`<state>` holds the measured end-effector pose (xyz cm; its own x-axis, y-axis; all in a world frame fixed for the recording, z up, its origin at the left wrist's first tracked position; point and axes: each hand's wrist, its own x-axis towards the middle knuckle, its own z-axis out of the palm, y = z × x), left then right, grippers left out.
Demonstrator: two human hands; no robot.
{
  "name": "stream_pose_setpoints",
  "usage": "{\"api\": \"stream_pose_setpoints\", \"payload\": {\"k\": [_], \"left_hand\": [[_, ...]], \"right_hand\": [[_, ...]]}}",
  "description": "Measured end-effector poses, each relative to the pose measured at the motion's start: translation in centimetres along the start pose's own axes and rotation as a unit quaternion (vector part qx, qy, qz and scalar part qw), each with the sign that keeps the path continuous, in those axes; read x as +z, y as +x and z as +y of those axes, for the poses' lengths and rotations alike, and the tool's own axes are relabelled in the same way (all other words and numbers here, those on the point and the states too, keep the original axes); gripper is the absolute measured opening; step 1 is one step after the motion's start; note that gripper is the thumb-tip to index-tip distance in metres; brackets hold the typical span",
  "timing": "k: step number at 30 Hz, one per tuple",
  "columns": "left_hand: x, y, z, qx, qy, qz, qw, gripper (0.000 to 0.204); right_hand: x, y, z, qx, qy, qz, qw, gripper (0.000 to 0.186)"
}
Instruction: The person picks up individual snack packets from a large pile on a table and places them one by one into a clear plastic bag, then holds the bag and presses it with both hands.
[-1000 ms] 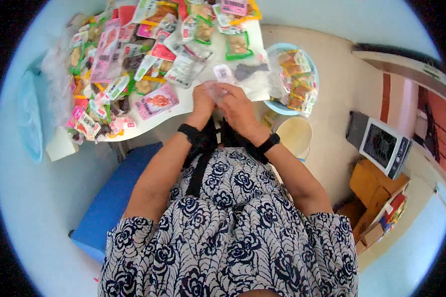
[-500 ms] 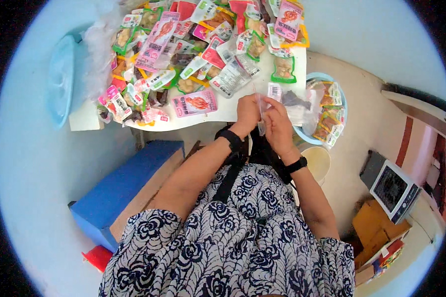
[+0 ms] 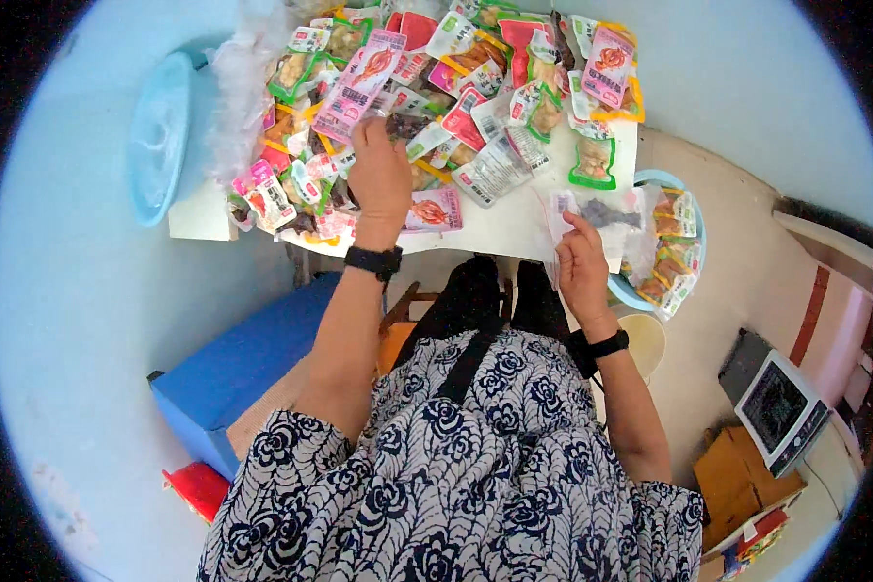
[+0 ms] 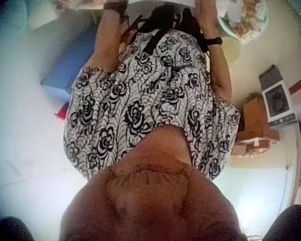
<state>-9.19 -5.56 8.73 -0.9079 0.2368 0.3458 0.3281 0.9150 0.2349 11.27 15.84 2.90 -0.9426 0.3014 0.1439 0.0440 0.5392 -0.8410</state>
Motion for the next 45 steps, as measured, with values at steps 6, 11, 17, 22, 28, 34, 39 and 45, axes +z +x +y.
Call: {"api": "stream_pose_setpoints", "payload": {"k": [6,11,17,22,28,34,39,45], "left_hand": [[1.2,1.4,0.5,-0.046,0.023,-0.049,0.997,0.045],[0.7,2.2,0.8,0.013,0.095,-0.069,0.993,0.045],[0.0,3.1,-1.2,0.152,0.151,-0.028,0.977,0.048],[-1.7,4.2,-0.5,0.202,0.136,-0.011,0.970,0.035],[-3.8,4.6,0.3,0.159,0.182,-0.031,0.970,0.010],[-8.4,5.7,-0.6,0.120,0.184,0.008,0.976,0.016],[-9.2,4.3,-1.7,-0.140,-0.241,-0.020,0.960,0.010],[-2.8,-5.8,2.8,-0.398,-0.676,-0.190,0.590,0.015]], "right_hand": [[0.0,0.1,0.1,0.006,0.021,0.003,1.000,0.006],[-0.1,0.1,0.0,0.021,0.023,0.012,0.999,0.005],[-0.3,-0.1,0.2,0.015,0.022,0.019,0.999,0.004],[-0.6,0.1,-0.1,0.014,0.028,0.034,0.999,0.005],[-0.8,0.3,-0.1,-0.003,0.020,0.041,0.999,0.005],[-0.6,0.4,0.2,0.004,0.035,0.033,0.999,0.004],[-0.2,0.5,0.6,-0.011,0.029,0.043,0.999,0.005],[-0.1,0.7,1.0,-0.001,0.039,0.036,0.999,0.004]]}}
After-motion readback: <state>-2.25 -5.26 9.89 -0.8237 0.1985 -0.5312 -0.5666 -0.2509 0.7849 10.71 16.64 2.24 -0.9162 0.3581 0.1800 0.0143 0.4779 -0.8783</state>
